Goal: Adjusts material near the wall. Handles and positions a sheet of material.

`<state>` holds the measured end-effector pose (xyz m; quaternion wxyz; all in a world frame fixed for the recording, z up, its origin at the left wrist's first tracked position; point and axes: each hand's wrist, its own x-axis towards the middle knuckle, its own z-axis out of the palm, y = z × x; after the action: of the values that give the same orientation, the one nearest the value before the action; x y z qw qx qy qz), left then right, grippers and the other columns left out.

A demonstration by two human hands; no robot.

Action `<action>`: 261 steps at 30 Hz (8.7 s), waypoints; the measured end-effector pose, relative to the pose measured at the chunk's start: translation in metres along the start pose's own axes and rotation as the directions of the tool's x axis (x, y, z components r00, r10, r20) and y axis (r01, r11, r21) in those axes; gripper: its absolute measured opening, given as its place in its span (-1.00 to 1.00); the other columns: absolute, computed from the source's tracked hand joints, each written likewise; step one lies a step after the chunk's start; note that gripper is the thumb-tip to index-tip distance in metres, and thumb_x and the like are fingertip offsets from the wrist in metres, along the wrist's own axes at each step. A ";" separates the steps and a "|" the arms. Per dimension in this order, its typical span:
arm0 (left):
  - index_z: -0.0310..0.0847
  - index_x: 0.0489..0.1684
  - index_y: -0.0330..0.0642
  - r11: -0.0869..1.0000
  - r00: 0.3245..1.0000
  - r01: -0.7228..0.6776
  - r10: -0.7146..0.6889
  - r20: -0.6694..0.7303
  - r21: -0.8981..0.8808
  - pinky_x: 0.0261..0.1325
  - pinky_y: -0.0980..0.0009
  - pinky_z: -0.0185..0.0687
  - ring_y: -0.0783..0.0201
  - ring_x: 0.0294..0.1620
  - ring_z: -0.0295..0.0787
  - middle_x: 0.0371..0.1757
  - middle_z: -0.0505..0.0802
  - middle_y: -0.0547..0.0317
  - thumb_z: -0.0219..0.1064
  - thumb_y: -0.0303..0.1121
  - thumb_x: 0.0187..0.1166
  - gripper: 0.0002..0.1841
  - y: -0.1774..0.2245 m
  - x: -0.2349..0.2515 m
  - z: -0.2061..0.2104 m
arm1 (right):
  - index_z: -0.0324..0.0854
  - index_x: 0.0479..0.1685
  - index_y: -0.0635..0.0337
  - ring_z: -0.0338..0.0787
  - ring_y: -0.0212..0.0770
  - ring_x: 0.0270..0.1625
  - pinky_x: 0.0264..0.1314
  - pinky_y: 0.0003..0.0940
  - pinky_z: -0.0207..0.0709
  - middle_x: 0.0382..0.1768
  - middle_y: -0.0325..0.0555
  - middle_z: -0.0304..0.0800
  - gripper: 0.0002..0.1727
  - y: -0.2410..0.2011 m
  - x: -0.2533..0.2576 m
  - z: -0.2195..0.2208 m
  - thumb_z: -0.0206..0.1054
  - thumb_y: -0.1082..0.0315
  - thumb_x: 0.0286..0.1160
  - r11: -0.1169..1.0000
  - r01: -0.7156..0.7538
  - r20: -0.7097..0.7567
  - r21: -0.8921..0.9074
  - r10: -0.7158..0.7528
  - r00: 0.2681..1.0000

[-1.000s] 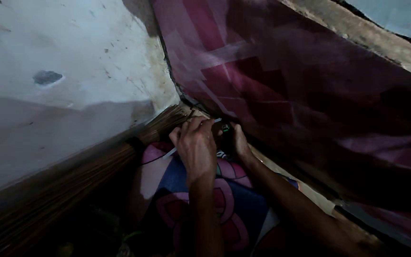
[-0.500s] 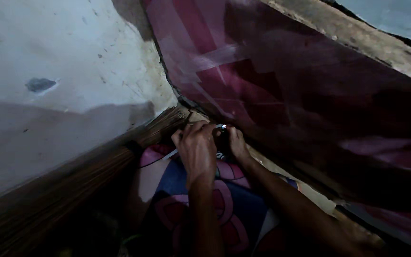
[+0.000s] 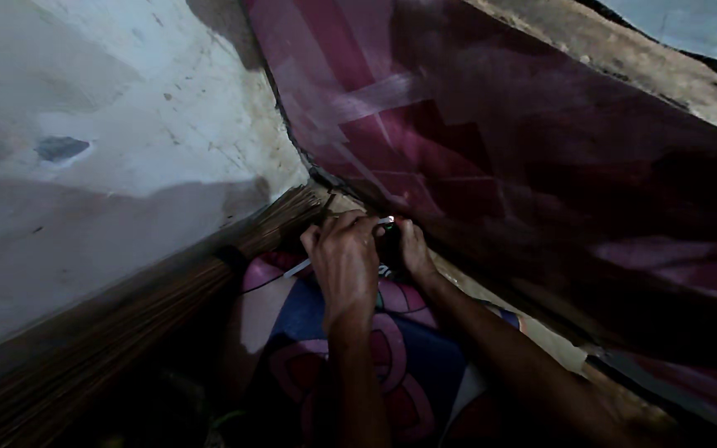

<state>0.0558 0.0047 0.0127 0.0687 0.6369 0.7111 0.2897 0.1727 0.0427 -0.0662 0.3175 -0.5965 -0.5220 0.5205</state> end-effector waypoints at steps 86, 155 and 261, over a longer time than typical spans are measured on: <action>0.88 0.06 -0.13 0.979 0.972 0.144 -0.112 0.206 -0.147 0.34 -0.10 0.55 0.05 0.18 0.83 0.13 0.90 0.03 0.32 -0.47 0.65 -0.78 0.010 0.005 -0.038 | 0.50 0.56 0.33 0.76 0.27 0.32 0.35 0.11 0.63 0.29 0.31 0.72 -0.51 -0.001 -0.062 -0.063 0.19 0.29 0.72 0.612 0.332 0.287 -0.718 -0.173 0.942; 0.52 0.54 -0.40 -0.800 -0.753 -0.599 0.542 0.374 -0.047 0.82 -0.07 -0.01 -0.04 0.82 0.25 0.71 0.50 -0.15 -0.02 -0.65 0.71 -0.55 0.749 -0.506 0.291 | 0.70 0.13 0.33 0.10 0.47 0.80 0.73 0.54 -0.13 0.70 0.39 0.28 -0.66 0.365 -0.719 -0.669 0.16 0.24 0.78 0.783 -0.616 -0.960 0.089 -0.098 -0.263; 0.80 -0.18 -0.20 -0.509 -0.582 -0.801 0.785 0.213 -0.315 -0.06 -0.24 0.51 -0.17 -0.27 0.83 -0.37 0.87 -0.14 0.19 -0.22 0.73 -0.71 0.930 -0.590 0.185 | 0.84 -0.05 0.26 0.81 0.07 0.07 0.25 0.07 0.63 -0.07 0.14 0.83 -0.75 0.415 -0.618 -0.726 0.28 0.30 0.66 0.914 0.230 -0.918 0.334 0.371 -0.140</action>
<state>1.0532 -0.4738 0.1650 -0.0968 0.9656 -0.2354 0.0539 1.0390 -0.5314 -0.0834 0.6809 -0.7306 0.0507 -0.0019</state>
